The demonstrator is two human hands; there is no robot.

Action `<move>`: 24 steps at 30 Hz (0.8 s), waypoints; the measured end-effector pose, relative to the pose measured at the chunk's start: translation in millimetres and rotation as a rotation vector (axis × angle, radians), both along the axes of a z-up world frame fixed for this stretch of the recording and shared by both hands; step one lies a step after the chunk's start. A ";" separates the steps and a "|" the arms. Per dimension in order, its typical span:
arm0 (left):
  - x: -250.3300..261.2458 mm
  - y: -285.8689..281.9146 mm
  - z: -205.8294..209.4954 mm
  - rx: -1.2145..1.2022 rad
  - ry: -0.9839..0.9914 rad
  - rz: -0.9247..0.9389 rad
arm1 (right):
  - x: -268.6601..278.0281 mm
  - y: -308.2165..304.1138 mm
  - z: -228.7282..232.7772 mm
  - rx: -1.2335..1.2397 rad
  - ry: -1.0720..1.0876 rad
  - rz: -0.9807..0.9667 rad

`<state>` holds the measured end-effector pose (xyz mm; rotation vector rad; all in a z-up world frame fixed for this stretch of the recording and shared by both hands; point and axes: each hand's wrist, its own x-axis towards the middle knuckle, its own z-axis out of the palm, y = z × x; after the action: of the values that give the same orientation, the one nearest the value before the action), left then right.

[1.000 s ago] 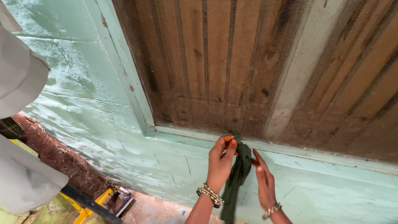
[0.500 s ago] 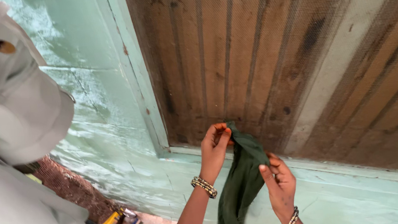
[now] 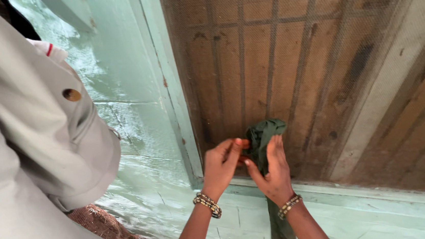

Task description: The person cleans a window frame by wiping along the edges and corners with a cloth.

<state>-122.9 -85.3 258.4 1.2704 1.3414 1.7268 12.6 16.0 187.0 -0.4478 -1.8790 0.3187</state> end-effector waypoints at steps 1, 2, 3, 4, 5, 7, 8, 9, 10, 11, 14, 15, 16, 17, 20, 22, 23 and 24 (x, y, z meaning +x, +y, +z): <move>-3.2 -6.2 6.1 -0.032 0.202 0.228 | -7.9 -0.7 7.6 0.104 -0.008 -0.013; -7.9 -11.7 12.3 -0.069 0.402 0.459 | -15.4 -1.5 16.1 0.105 -0.010 -0.010; -14.4 -15.3 19.1 -0.066 0.397 0.462 | -22.6 -1.4 25.5 0.190 -0.054 -0.078; -22.2 -18.4 26.0 0.171 0.595 0.650 | -29.3 -2.5 34.2 0.275 -0.098 -0.145; -30.7 -19.8 33.9 0.417 0.797 0.829 | -36.3 -3.9 42.3 0.282 -0.098 -0.143; -47.6 -21.3 48.9 0.399 0.980 0.952 | -47.9 -6.4 53.1 0.404 -0.126 -0.249; -55.3 -20.4 55.9 0.402 0.981 0.956 | -53.3 -4.6 56.8 0.408 -0.123 -0.247; -62.7 -19.4 62.3 0.400 1.057 0.984 | -59.8 -2.3 58.4 0.410 -0.149 -0.303; -70.2 -18.1 68.0 0.397 1.133 1.011 | -65.8 0.8 58.1 0.412 -0.175 -0.360; -76.9 -16.0 72.6 0.398 1.133 1.012 | -70.0 4.6 56.0 0.413 -0.174 -0.359; -101.8 -7.6 82.3 0.373 1.310 1.055 | -79.8 20.0 45.0 0.360 -0.203 -0.436; -112.7 -4.6 85.2 0.389 1.352 1.110 | -79.8 25.3 40.2 0.335 -0.239 -0.436; -122.2 -2.4 85.4 0.404 1.394 1.165 | -79.8 30.2 35.1 0.309 -0.275 -0.435; -130.5 -0.1 83.6 0.407 1.391 1.168 | -79.5 34.6 29.8 0.314 -0.275 -0.436; -149.1 11.7 76.8 0.329 1.294 1.171 | -80.9 48.0 16.8 0.314 -0.362 -0.429; -155.0 19.0 71.5 0.347 1.381 1.244 | -85.3 54.0 8.3 0.365 -0.374 -0.399; -156.6 22.3 69.9 0.346 1.379 1.243 | -89.9 56.6 5.6 0.365 -0.376 -0.399; -157.9 25.4 69.3 0.387 1.367 1.272 | -96.0 57.9 4.2 0.407 -0.364 -0.415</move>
<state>-280.7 -59.9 327.7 2.2439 3.2253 1.7874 -83.5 73.9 191.2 -0.6280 -2.0730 -0.4430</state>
